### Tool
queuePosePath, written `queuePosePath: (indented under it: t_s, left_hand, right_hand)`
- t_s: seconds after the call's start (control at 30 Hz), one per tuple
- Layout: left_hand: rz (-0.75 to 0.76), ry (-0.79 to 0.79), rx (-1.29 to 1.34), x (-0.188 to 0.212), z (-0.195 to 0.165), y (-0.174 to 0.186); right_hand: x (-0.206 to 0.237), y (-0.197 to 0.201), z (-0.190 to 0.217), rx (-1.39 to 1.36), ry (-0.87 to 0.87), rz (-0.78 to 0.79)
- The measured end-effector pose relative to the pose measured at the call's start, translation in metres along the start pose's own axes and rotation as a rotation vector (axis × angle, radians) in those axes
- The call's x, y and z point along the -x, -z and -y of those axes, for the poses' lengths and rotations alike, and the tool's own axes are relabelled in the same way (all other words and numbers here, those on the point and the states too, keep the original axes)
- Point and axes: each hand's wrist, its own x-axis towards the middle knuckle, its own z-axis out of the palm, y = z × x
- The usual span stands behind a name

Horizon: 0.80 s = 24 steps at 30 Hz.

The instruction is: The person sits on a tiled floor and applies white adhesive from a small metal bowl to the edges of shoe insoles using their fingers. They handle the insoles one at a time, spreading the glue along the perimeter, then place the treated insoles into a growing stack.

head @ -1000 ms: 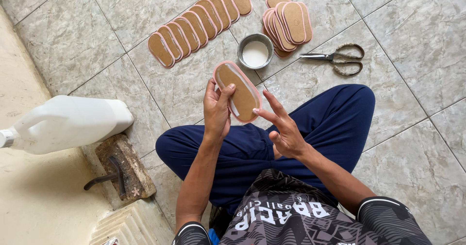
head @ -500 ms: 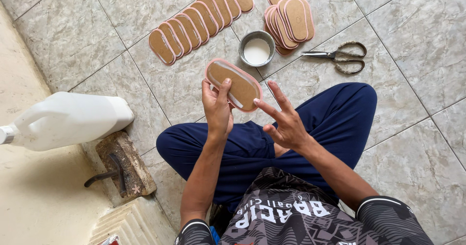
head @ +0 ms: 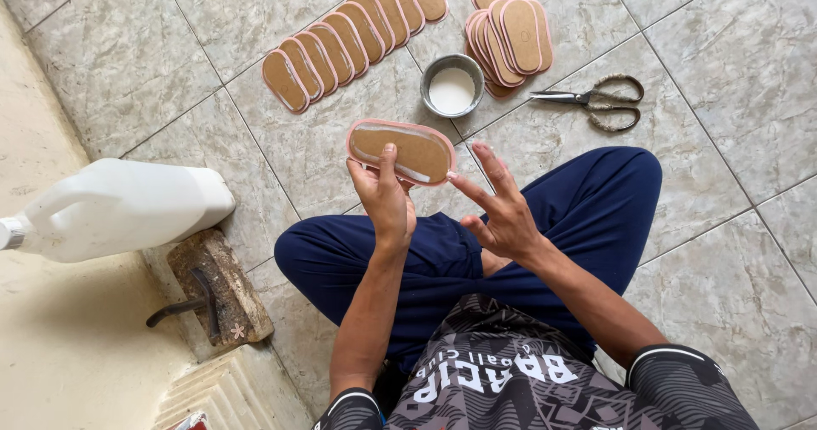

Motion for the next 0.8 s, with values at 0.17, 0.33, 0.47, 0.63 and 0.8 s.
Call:
queuePosePath:
  t_s: [0.17, 0.33, 0.47, 0.63, 0.8]
  left_hand:
    - [0.050, -0.020, -0.045, 0.002, 0.001, 0.004]
    - [-0.004, 0.015, -0.025, -0.006, 0.010, 0.018]
    - [-0.103, 0.043, 0.026, -0.030, 0.038, 0.049]
    - [-0.078, 0.103, 0.145, -0.068, 0.063, 0.113]
    - [-0.179, 0.220, 0.098, -0.065, 0.063, 0.154]
  right_hand:
    - [-0.019, 0.002, -0.017, -0.005, -0.003, 0.026]
    - [-0.021, -0.007, -0.019, 0.099, 0.025, 0.080]
    - [-0.012, -0.029, -0.025, -0.175, -0.166, 0.169]
    - [-0.080, -0.064, -0.090, 0.178, -0.316, 0.136]
    - [-0.114, -0.069, -0.115, 0.468, -0.337, 0.311]
